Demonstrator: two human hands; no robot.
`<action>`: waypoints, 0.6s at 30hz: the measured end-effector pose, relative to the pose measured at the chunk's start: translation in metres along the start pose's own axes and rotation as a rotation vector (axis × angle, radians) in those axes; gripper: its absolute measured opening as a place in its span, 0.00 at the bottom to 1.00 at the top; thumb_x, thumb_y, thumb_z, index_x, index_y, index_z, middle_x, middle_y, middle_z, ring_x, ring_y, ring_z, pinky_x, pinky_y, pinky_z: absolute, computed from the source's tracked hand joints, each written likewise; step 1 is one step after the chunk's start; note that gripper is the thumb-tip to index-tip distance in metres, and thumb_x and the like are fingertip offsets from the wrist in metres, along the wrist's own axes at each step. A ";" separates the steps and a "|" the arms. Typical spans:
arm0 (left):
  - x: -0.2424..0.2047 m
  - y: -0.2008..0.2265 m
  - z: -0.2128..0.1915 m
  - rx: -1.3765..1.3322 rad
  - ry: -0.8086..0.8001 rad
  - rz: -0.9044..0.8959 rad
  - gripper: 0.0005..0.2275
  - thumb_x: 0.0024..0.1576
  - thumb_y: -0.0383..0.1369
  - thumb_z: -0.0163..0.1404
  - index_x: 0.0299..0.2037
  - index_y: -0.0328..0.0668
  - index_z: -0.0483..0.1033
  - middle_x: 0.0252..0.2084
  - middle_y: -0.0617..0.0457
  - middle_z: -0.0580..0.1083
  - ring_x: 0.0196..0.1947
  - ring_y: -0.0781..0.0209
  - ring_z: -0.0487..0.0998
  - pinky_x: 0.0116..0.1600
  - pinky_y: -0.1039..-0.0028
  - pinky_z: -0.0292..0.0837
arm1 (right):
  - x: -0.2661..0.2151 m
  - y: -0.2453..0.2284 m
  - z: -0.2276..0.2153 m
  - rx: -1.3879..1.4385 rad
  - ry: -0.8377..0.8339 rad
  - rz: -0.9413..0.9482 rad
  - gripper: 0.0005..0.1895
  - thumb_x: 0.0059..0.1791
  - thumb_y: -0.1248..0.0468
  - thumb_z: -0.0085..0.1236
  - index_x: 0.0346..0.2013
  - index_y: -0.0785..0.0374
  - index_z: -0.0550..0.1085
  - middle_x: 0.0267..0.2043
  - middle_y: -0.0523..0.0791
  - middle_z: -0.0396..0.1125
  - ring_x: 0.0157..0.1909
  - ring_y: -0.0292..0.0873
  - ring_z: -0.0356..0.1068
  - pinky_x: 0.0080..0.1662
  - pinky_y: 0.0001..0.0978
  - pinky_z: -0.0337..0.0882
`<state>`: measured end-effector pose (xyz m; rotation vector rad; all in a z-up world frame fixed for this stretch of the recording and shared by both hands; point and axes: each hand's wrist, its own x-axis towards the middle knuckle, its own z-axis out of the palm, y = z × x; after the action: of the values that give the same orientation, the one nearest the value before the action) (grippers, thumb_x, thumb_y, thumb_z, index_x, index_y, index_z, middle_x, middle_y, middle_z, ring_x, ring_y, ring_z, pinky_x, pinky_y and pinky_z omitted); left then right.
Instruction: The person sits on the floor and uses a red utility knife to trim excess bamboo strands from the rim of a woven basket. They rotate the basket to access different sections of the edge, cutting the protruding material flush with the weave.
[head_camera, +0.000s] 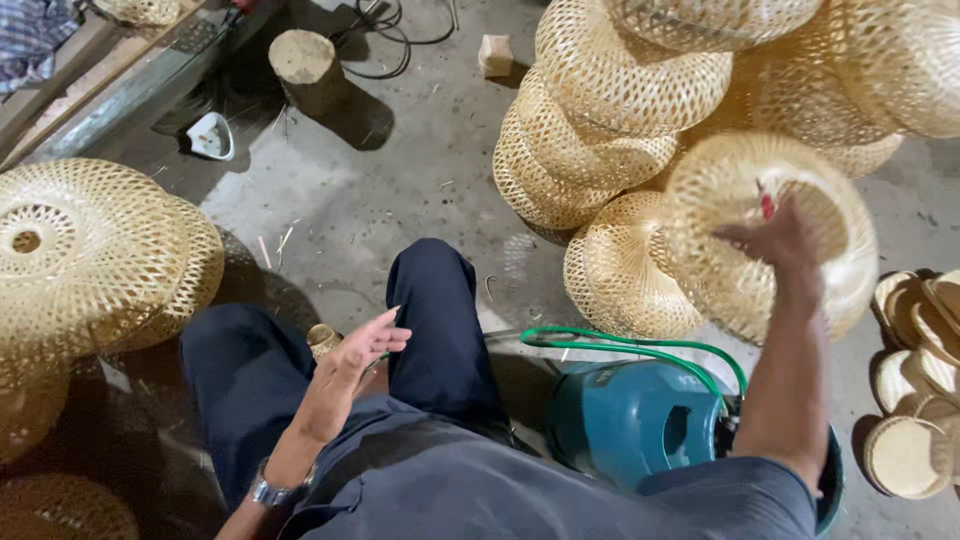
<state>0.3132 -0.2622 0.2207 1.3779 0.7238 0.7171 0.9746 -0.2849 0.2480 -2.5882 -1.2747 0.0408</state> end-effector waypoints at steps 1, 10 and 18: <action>0.003 -0.002 0.001 0.006 -0.009 0.020 0.39 0.63 0.60 0.33 0.72 0.31 0.59 0.61 0.38 0.73 0.62 0.48 0.74 0.68 0.59 0.64 | -0.009 -0.016 -0.029 0.047 -0.080 0.087 0.74 0.29 0.40 0.81 0.74 0.76 0.51 0.56 0.67 0.67 0.57 0.63 0.70 0.57 0.50 0.67; 0.023 0.004 0.011 -0.455 0.181 0.223 0.64 0.39 0.64 0.64 0.78 0.45 0.32 0.76 0.42 0.52 0.71 0.48 0.60 0.67 0.54 0.65 | -0.168 -0.277 -0.134 0.394 -0.220 -0.746 0.53 0.41 0.54 0.72 0.73 0.67 0.54 0.62 0.60 0.64 0.61 0.54 0.70 0.53 0.39 0.74; -0.069 -0.016 -0.059 -0.513 0.603 0.529 0.48 0.56 0.51 0.61 0.78 0.45 0.39 0.71 0.46 0.60 0.70 0.48 0.66 0.69 0.47 0.68 | -0.286 -0.451 -0.025 0.440 -0.491 -1.141 0.60 0.38 0.57 0.77 0.75 0.59 0.48 0.56 0.56 0.61 0.49 0.57 0.69 0.49 0.49 0.74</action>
<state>0.2247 -0.2837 0.2037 0.8679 0.5684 1.6577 0.4522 -0.2507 0.3550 -1.2418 -2.3719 0.6624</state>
